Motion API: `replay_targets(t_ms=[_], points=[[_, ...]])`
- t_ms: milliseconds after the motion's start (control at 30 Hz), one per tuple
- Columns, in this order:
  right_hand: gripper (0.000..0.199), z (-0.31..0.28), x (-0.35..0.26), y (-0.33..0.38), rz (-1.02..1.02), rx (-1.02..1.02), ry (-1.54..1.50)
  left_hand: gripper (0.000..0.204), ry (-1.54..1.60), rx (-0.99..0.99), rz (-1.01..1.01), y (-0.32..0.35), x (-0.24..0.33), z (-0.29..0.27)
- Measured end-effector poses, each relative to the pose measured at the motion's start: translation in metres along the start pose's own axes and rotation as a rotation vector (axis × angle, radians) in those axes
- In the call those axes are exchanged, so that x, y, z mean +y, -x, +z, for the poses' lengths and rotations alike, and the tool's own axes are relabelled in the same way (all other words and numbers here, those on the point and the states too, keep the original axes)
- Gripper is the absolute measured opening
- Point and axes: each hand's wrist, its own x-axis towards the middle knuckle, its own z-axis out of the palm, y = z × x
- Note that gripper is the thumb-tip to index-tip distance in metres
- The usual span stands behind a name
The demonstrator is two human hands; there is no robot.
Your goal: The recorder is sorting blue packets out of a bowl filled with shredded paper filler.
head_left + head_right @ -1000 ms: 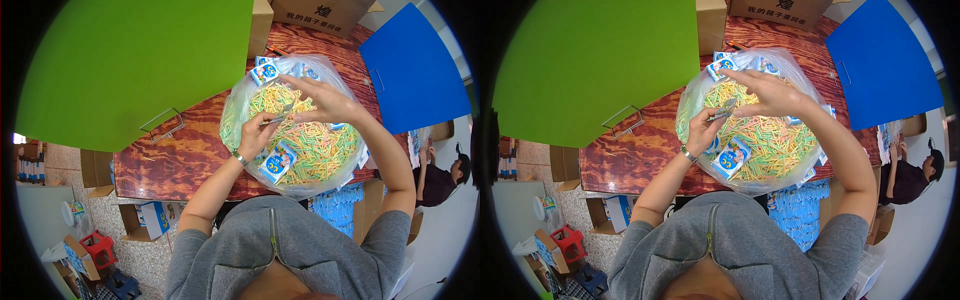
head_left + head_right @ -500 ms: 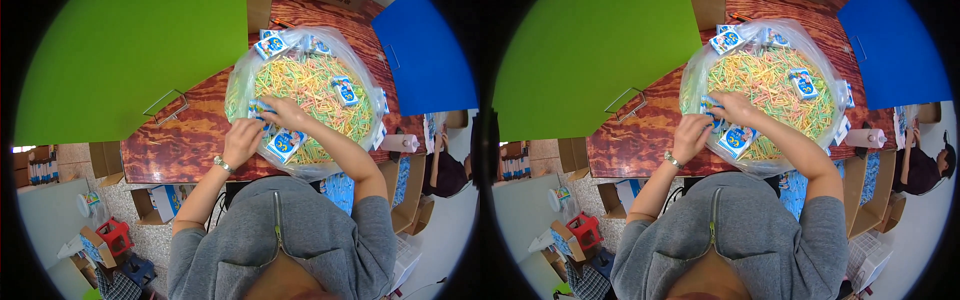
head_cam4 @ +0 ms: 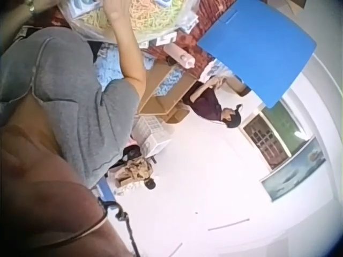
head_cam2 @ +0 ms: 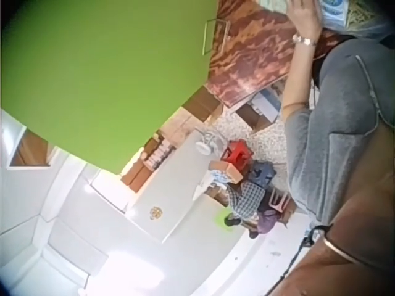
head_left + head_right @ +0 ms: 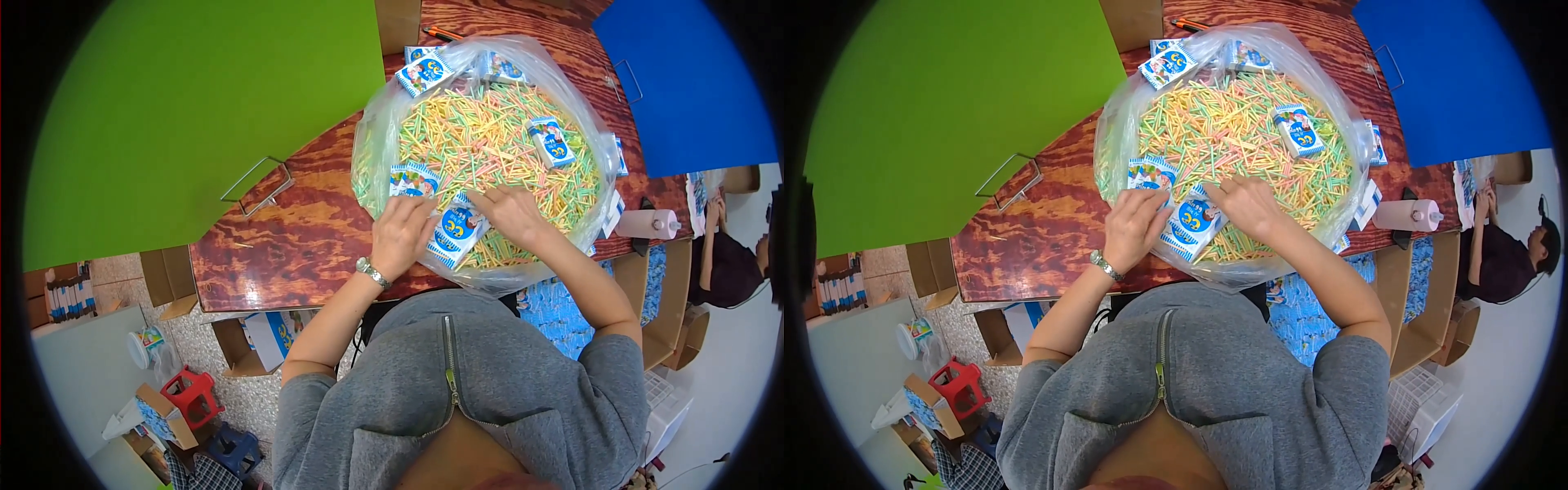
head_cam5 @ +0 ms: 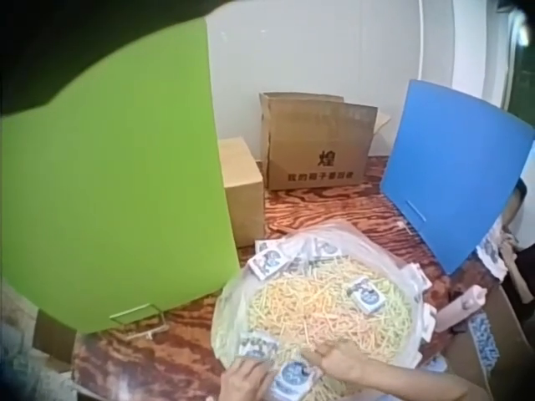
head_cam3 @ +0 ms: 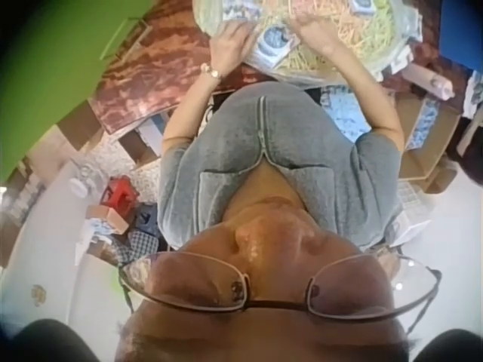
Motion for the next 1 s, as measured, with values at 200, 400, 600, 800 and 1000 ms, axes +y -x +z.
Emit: replay_targets(t_ms=[200, 400, 600, 800, 1000], points=[[0.028, -0.042, 0.003, -0.002, -0.188, 0.219, -0.083, 0.03, 0.24, -0.101, -0.032, -0.011, 0.018, 0.01], [0.013, -0.057, -0.001, -0.024, -0.04, 0.202, -0.738, 0.017, 0.58, -0.281, -0.387, -0.021, 0.016, 0.008], [0.018, -0.06, 0.002, -0.045, -0.167, 0.159, -0.742, 0.021, 0.475, -0.176, -0.456, -0.023, 0.003, 0.007], [0.029, -0.04, 0.064, -0.105, 0.047, -0.049, -0.978, 0.018, 0.389, -0.068, -0.403, -0.024, -0.004, 0.004], [0.043, 0.025, 0.107, -0.168, 0.342, -0.308, -0.021, 0.022, 0.51, -0.032, -0.471, -0.017, -0.006, 0.006]])
